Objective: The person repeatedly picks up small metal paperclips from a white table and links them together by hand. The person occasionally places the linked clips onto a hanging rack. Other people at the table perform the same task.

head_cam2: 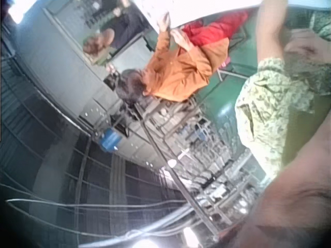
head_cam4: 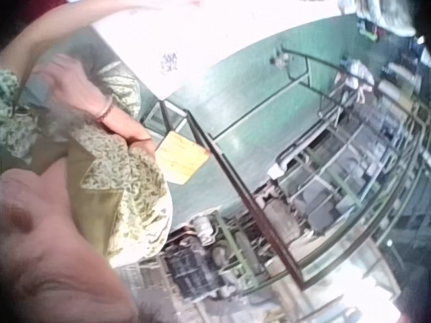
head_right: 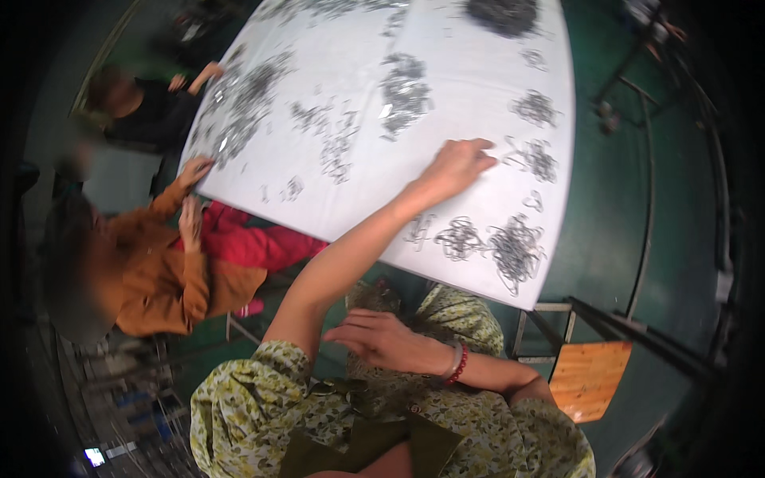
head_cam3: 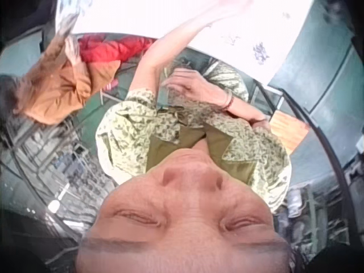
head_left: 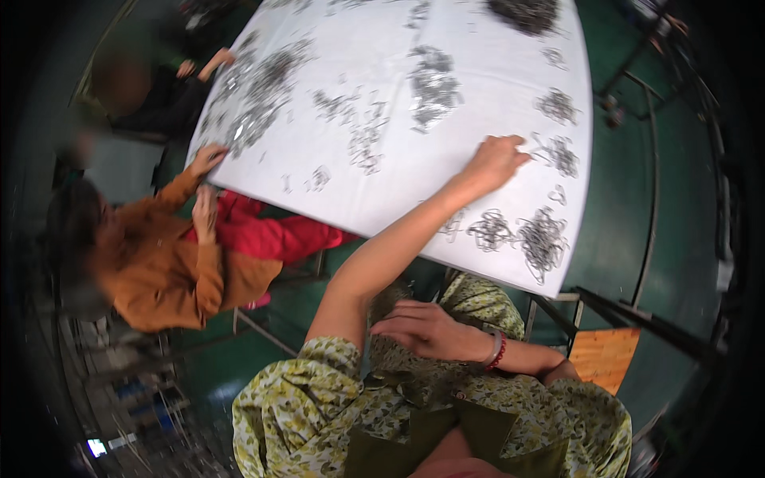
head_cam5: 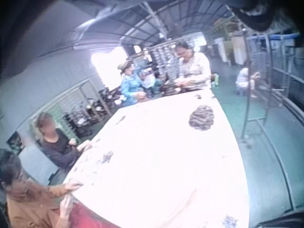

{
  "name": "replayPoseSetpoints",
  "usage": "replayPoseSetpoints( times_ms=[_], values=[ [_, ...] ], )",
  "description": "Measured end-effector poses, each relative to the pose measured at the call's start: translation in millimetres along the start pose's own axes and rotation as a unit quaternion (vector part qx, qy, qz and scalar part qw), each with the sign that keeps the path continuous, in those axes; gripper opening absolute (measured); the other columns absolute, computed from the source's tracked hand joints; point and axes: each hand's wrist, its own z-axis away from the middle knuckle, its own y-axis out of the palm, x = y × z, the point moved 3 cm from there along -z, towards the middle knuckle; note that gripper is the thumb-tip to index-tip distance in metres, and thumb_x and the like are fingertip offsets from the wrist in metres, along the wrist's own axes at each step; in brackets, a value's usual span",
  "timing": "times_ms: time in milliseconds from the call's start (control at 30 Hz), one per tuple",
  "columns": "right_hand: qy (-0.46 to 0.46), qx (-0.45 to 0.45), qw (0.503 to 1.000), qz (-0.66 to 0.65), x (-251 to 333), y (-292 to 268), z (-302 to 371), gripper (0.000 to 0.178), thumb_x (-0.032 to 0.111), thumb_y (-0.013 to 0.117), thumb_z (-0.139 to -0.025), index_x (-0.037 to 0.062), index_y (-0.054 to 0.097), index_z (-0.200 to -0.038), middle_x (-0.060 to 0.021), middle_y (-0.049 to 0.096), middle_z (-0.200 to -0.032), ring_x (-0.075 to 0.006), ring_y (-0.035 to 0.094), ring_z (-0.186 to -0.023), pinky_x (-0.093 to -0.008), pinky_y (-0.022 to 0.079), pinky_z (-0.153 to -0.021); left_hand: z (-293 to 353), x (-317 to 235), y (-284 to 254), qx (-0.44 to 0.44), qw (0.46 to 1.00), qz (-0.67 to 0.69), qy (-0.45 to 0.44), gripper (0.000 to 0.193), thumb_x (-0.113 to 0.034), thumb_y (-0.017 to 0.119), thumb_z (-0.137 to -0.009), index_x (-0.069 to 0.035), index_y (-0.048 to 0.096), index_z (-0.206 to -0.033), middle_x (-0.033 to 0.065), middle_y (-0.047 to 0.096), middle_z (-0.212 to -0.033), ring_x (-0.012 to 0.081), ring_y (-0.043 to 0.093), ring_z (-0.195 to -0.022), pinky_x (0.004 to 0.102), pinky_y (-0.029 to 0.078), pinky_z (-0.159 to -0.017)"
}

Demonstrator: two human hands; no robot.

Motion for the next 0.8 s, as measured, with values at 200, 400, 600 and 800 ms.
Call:
replayPoseSetpoints(
  times_ms=[200,400,600,800],
  values=[
    [0.021,-0.008,1.0,0.018,-7.8,2.8,-2.8,0.025,-0.006,0.066,-0.072,0.0018,0.064,-0.095,-0.0076,0.059,-0.075,-0.0222,0.054,-0.066,-0.0321,0.046,-0.06,61.3,23.2,-72.5,-0.045,0.998,-0.034,-0.042,0.018,-0.015,0.061,-0.08,-0.001,0.066,-0.09,0.0153,0.066,-0.087,0.0252,0.064,-0.08,0.0339,0.049,-0.074],
    [0.038,0.009,0.999,0.001,-6.4,0.2,-10.4,0.028,-0.007,0.063,-0.07,0.0039,0.062,-0.096,-0.0076,0.058,-0.077,-0.0236,0.053,-0.068,-0.0344,0.045,-0.061,123.3,123.3,-165.5,-0.29,0.929,-0.135,-0.187,0.014,-0.01,0.064,-0.077,-0.001,0.068,-0.086,0.0144,0.067,-0.079,0.0224,0.064,-0.075,0.0319,0.049,-0.071],
    [0.052,0.023,0.998,0.031,-7.9,1.2,-17.1,0.023,-0.008,0.064,-0.071,0.0008,0.064,-0.092,-0.0092,0.06,-0.077,-0.0224,0.054,-0.067,-0.0324,0.045,-0.058,126.5,159.2,-153.9,-0.262,0.924,-0.224,-0.167,0.015,-0.012,0.064,-0.077,0.001,0.067,-0.085,0.0193,0.064,-0.079,0.0327,0.062,-0.076,0.0367,0.048,-0.07],
    [0.043,-0.004,0.997,0.067,-10.3,5.4,-22.1,0.021,-0.009,0.064,-0.071,-0.0001,0.065,-0.09,-0.0093,0.061,-0.076,-0.0216,0.053,-0.064,-0.0311,0.043,-0.056,134.9,148.1,-143.9,-0.337,0.912,-0.209,-0.099,0.016,-0.008,0.058,-0.08,0.003,0.061,-0.091,0.0178,0.062,-0.076,0.0339,0.061,-0.074,0.0421,0.048,-0.067]
  ],
)
